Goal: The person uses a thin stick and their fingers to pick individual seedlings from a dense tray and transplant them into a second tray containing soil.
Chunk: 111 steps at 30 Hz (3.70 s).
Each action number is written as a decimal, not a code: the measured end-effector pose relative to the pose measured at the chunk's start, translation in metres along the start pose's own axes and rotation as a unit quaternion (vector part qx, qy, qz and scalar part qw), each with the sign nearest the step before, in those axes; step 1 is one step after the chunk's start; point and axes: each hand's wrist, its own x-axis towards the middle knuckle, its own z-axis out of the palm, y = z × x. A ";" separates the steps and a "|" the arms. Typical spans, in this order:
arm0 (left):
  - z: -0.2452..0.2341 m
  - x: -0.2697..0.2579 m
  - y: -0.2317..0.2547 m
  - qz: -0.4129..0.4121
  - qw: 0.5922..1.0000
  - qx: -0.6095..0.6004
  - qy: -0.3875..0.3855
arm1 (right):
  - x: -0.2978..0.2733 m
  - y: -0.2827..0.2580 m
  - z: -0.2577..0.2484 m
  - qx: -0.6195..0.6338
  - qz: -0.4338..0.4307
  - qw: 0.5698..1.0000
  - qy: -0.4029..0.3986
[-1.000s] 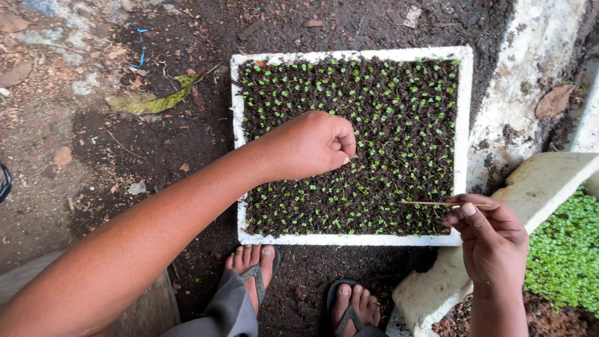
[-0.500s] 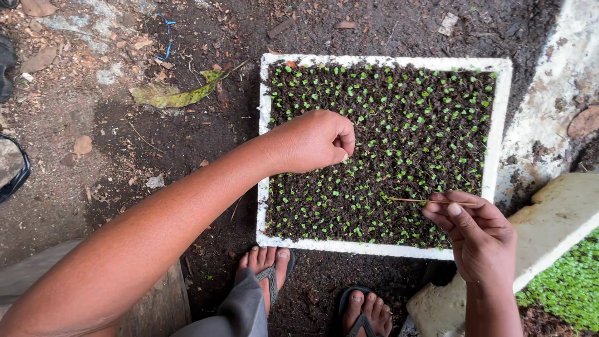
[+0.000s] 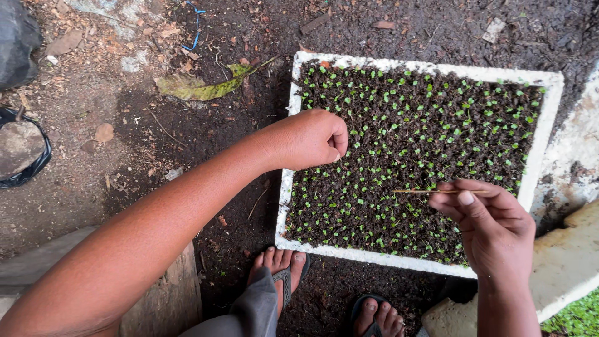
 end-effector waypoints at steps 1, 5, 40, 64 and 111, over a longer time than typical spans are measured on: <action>-0.001 -0.002 -0.002 -0.001 1.000 0.000 0.001 | 0.001 -0.002 0.007 0.000 0.001 1.000 -0.001; -0.003 -0.008 -0.011 -0.032 0.999 0.008 -0.032 | 0.005 -0.008 0.035 -0.033 0.013 0.999 -0.034; -0.018 -0.037 -0.062 -0.039 0.996 0.011 -0.086 | 0.019 0.032 0.048 -0.098 -0.025 0.992 -0.075; -0.051 -0.040 -0.088 -0.091 0.979 -0.162 0.082 | 0.033 0.030 0.023 0.063 -0.021 0.997 -0.029; -0.044 0.008 -0.127 -0.005 0.994 -0.107 -0.009 | 0.115 -0.018 0.151 -0.164 0.014 0.965 -0.203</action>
